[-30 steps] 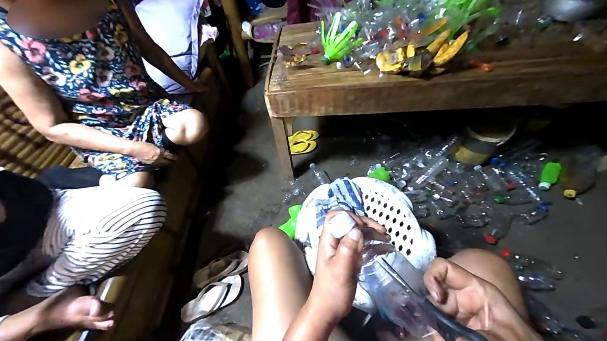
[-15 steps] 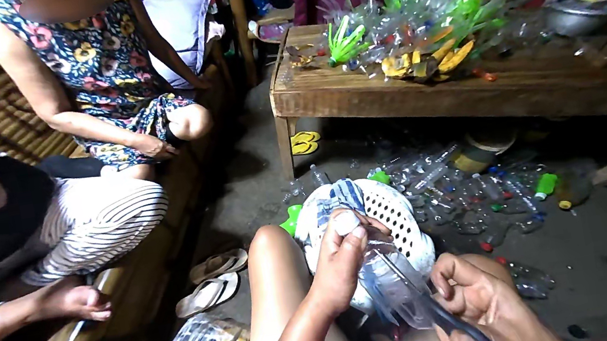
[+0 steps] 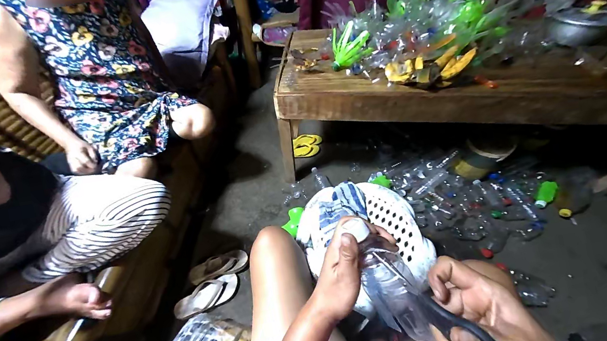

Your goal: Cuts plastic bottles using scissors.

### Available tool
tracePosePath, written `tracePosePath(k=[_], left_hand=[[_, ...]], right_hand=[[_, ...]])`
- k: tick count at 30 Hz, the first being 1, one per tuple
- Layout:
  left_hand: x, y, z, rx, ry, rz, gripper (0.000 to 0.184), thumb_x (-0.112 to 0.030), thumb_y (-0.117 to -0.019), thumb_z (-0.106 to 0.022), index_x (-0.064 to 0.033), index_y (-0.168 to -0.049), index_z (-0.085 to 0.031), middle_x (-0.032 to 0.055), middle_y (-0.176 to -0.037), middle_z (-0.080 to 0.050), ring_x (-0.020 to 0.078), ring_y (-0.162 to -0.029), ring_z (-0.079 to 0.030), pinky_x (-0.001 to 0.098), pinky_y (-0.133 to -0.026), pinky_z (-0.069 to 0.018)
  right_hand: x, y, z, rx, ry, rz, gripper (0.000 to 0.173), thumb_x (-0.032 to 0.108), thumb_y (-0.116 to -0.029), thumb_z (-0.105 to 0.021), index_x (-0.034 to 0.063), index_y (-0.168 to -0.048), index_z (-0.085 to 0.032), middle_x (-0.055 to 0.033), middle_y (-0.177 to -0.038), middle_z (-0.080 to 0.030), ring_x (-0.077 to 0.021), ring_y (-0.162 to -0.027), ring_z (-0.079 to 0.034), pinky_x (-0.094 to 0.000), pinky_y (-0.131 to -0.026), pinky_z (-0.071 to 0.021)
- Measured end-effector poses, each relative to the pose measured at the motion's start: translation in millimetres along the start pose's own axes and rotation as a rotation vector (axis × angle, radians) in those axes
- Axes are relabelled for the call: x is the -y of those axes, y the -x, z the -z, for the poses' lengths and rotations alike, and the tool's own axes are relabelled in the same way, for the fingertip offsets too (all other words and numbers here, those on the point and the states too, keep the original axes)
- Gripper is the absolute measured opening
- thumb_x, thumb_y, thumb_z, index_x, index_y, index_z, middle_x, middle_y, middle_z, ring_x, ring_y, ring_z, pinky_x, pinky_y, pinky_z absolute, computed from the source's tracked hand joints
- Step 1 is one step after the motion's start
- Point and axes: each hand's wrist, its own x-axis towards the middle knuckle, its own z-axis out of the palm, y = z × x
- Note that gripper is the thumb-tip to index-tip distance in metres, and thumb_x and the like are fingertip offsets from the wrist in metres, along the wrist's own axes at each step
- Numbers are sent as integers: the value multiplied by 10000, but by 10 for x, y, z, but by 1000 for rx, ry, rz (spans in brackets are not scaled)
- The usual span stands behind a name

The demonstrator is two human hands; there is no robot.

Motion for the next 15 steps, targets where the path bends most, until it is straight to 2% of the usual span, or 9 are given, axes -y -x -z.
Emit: tracePosePath(k=[3,8,11,13,15], left_hand=[[-9,12,0,-15,16,1,684,-721,-971,-275,-122,-1188,-524,-11,-1068,-685,111,-1002,-672,319,-888,-579],[22,-7,34,2,16,-13,679,-709,-985,-289,-99,-1180,-513,28,-1129,-672,150,-1035,-677,340,-896,-584],[-4,-4,7,-69,-64,29,759,-671,-993,-392,0,-1343,-450,52,-1249,-623,145,-1098,-663,354,-922,-586],[-42,9,-69,-187,-118,72,714,-523,-1000,-547,65,-1371,-381,45,-1203,-611,99,-1048,-658,320,-897,-583],[-106,16,-134,-237,-106,104,592,-342,-976,-640,57,-1346,-407,24,-1164,-628,83,-1032,-662,307,-901,-581]], right_hand=[[-27,9,-9,-17,37,26,284,175,-882,-790,248,-1076,-597,112,-801,-698,12,-667,-681,-170,-623,-586],[-46,24,-2,-38,46,26,290,122,-858,-803,236,-1047,-615,121,-806,-698,24,-654,-676,-159,-614,-588],[-24,26,-2,-39,69,27,291,115,-862,-794,244,-1055,-619,127,-816,-704,34,-659,-671,-150,-612,-580],[-14,13,-11,-64,76,37,286,120,-868,-790,243,-1057,-615,124,-820,-711,27,-654,-676,-157,-606,-584],[-8,-8,-18,-90,128,39,296,104,-860,-789,232,-1051,-603,128,-809,-706,25,-649,-673,-160,-596,-582]])
